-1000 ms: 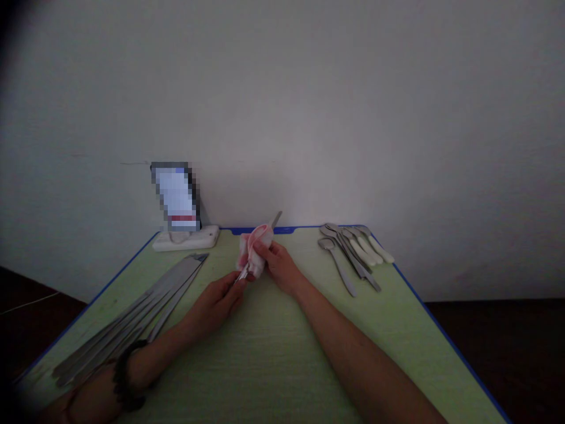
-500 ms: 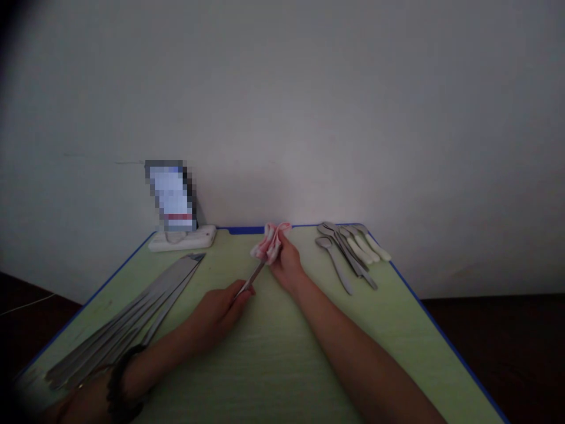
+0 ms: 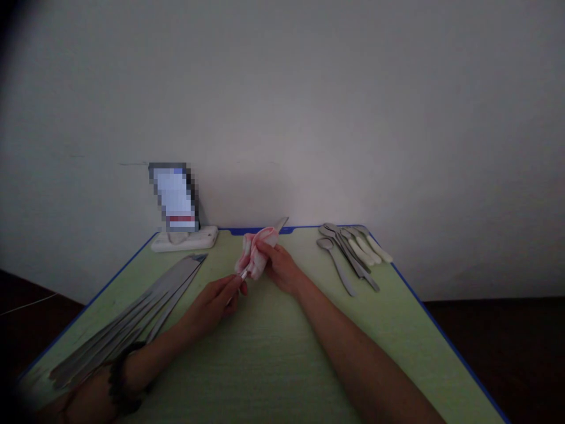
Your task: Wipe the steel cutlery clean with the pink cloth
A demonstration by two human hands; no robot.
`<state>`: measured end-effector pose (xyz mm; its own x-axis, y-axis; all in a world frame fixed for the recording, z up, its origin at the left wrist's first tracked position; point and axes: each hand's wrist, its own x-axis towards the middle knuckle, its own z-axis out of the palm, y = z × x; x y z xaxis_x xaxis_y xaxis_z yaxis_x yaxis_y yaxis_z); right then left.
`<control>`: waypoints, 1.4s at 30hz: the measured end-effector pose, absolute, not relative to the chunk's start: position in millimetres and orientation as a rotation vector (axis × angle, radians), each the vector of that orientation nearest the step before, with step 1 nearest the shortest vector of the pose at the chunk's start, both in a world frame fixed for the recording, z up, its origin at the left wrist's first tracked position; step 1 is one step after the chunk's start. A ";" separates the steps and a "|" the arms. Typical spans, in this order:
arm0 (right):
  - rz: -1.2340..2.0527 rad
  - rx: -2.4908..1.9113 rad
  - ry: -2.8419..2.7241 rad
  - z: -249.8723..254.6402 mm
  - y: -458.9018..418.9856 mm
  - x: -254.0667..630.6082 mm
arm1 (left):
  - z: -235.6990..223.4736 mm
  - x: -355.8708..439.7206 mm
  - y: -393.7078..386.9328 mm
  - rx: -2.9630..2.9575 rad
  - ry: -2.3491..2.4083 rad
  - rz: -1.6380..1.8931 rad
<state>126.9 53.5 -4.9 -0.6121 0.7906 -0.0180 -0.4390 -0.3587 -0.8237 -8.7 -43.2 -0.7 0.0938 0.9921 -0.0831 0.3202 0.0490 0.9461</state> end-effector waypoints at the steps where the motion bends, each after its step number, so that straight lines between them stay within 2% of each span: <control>1: 2.024 -0.544 -1.049 -5.2 53.8 126.5 | -1.8 -8.9 -43.1 1.437 1.383 0.908; 42: 2.076 -0.569 -0.917 1.4 50.8 124.9 | -0.5 -9.8 -45.3 1.627 1.366 0.793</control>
